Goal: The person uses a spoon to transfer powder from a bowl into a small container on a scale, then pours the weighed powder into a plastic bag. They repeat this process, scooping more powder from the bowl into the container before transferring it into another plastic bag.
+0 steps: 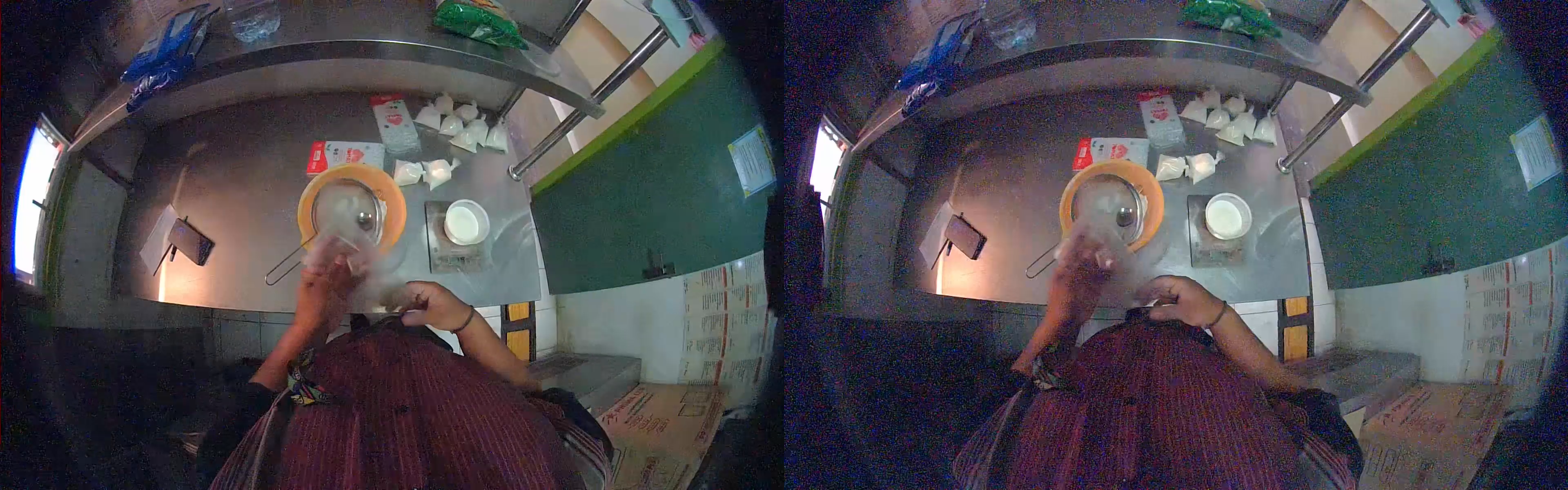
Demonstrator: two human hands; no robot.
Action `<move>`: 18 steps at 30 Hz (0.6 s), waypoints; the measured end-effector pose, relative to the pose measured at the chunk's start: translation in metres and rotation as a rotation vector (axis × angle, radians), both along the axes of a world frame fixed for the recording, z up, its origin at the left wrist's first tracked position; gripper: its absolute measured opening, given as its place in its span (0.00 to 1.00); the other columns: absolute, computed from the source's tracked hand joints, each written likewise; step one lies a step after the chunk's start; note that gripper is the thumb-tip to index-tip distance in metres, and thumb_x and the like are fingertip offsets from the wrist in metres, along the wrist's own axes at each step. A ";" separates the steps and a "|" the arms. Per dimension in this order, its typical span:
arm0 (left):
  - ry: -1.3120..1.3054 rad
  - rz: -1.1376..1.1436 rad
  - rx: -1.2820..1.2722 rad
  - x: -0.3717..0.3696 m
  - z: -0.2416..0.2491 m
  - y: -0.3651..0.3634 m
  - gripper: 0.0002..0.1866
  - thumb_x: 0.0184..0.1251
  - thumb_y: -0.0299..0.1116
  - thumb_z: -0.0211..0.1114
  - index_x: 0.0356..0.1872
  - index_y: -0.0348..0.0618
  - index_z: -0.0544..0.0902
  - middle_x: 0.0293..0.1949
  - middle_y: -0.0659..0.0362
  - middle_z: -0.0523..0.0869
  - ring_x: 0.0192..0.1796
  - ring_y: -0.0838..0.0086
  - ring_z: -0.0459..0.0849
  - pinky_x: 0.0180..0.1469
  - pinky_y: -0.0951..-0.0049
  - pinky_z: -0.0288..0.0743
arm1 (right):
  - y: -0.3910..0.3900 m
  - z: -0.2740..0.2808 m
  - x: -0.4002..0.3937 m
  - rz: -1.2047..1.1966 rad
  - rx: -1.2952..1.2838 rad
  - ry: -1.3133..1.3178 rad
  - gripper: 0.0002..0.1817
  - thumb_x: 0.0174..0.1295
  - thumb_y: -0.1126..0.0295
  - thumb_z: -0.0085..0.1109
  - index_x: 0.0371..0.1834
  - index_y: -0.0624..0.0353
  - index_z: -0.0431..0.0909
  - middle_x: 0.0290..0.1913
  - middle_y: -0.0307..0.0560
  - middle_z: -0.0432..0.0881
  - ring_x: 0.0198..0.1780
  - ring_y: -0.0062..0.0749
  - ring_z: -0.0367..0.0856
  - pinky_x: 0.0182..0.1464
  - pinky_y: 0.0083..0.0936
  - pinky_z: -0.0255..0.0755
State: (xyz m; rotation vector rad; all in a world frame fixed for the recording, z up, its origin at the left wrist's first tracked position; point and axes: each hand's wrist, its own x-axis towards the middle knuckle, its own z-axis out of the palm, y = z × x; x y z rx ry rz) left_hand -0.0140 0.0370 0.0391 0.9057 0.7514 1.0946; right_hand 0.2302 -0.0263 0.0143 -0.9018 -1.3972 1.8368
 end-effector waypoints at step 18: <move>0.352 0.505 0.094 -0.063 0.006 -0.055 0.08 0.70 0.22 0.66 0.44 0.40 0.76 0.37 0.62 0.79 0.36 0.74 0.80 0.46 0.72 0.79 | 0.006 0.036 -0.017 -0.428 -0.229 0.513 0.05 0.66 0.75 0.66 0.40 0.59 0.78 0.40 0.41 0.84 0.39 0.25 0.84 0.39 0.22 0.78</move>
